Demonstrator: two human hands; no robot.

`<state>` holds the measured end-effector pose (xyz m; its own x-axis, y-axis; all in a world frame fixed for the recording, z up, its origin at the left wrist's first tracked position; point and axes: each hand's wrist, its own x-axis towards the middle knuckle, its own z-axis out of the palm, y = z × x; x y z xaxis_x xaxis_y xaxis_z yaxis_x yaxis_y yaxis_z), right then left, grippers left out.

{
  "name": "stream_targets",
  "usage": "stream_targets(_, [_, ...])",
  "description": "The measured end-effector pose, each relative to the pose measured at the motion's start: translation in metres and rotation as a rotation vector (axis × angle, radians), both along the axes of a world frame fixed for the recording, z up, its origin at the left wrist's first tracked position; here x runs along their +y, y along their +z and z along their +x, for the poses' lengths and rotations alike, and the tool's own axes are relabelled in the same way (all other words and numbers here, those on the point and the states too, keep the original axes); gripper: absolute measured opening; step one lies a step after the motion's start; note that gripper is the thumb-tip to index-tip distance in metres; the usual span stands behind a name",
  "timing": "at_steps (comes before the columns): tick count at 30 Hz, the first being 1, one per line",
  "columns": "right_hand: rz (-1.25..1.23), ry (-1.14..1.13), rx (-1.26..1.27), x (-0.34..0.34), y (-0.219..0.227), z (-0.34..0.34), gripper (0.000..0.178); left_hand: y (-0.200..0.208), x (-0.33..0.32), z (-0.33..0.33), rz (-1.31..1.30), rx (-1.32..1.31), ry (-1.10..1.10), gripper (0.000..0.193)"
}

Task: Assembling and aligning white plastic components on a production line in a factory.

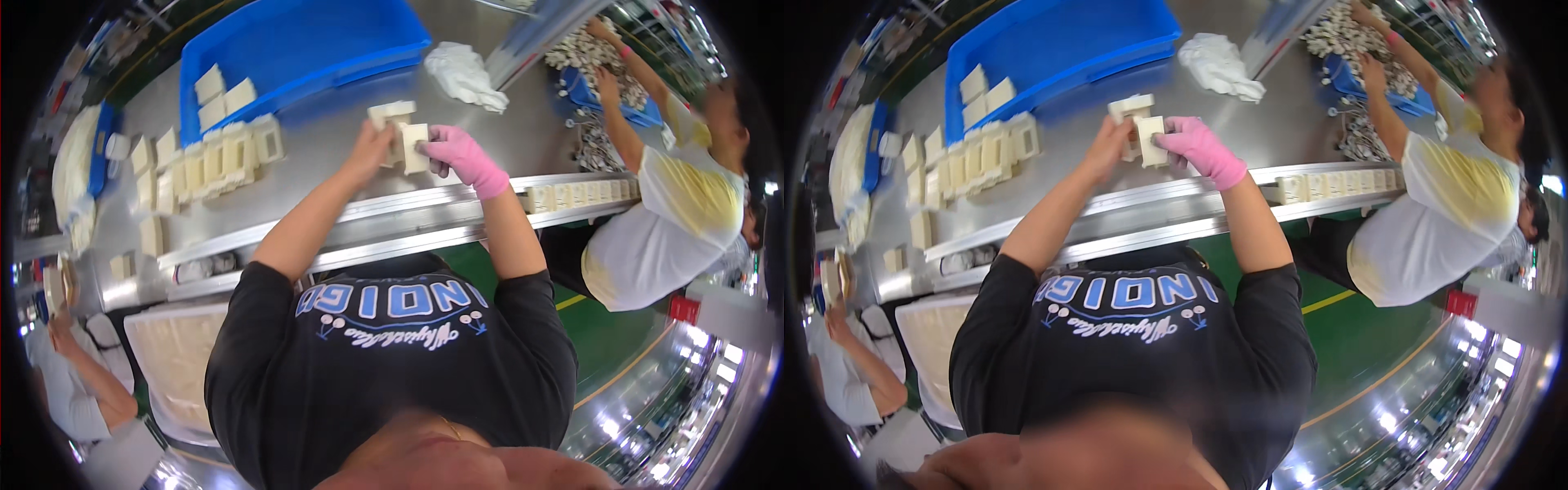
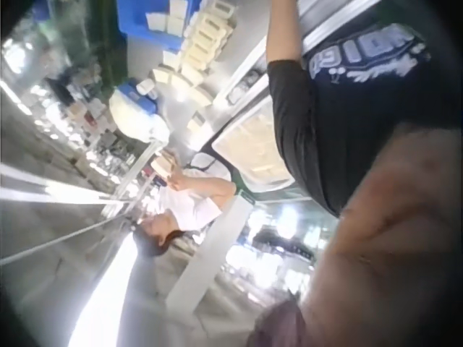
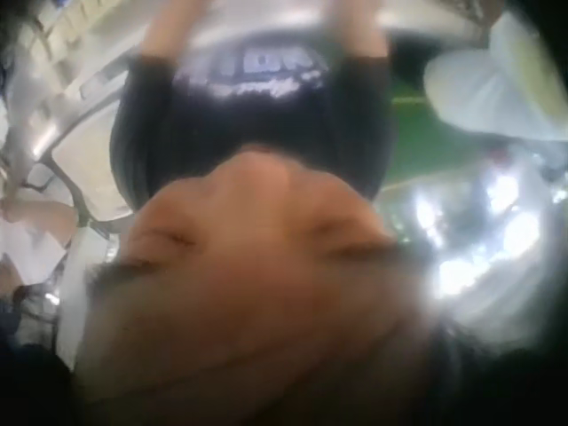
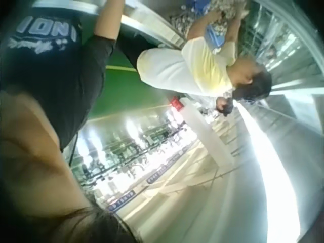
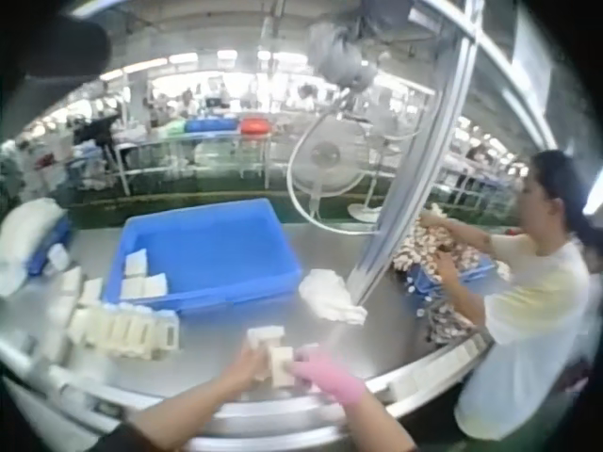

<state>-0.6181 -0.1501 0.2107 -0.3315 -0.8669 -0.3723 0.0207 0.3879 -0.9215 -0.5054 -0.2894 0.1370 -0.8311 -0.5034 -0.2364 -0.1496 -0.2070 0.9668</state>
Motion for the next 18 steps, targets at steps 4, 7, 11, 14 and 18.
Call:
stream_targets(4, [-0.194, -0.244, 0.375, -0.017, -0.019, 0.029, 0.022, 0.026, 0.017, 0.008, 0.078, 0.02, -0.026, 0.034])
stream_targets(7, [-0.259, -0.251, 0.535, -0.028, -0.021, 0.042, 0.029, 0.004, 0.008, 0.009, 0.059, 0.197, 0.114, 0.03])
stream_targets(11, [-0.29, -0.289, 0.618, -0.033, -0.012, 0.055, 0.043, 0.013, 0.008, 0.009, 0.027, 0.307, 0.113, 0.033])
stream_targets(14, [-0.416, -0.273, 0.82, -0.032, -0.017, 0.057, 0.044, 0.015, 0.005, 0.012, 0.014, 0.325, 0.082, 0.034])
stream_targets(18, [-0.534, -0.303, 0.895, -0.032, -0.028, 0.054, 0.043, 0.021, 0.001, 0.012, -0.007, 0.359, 0.037, 0.034])
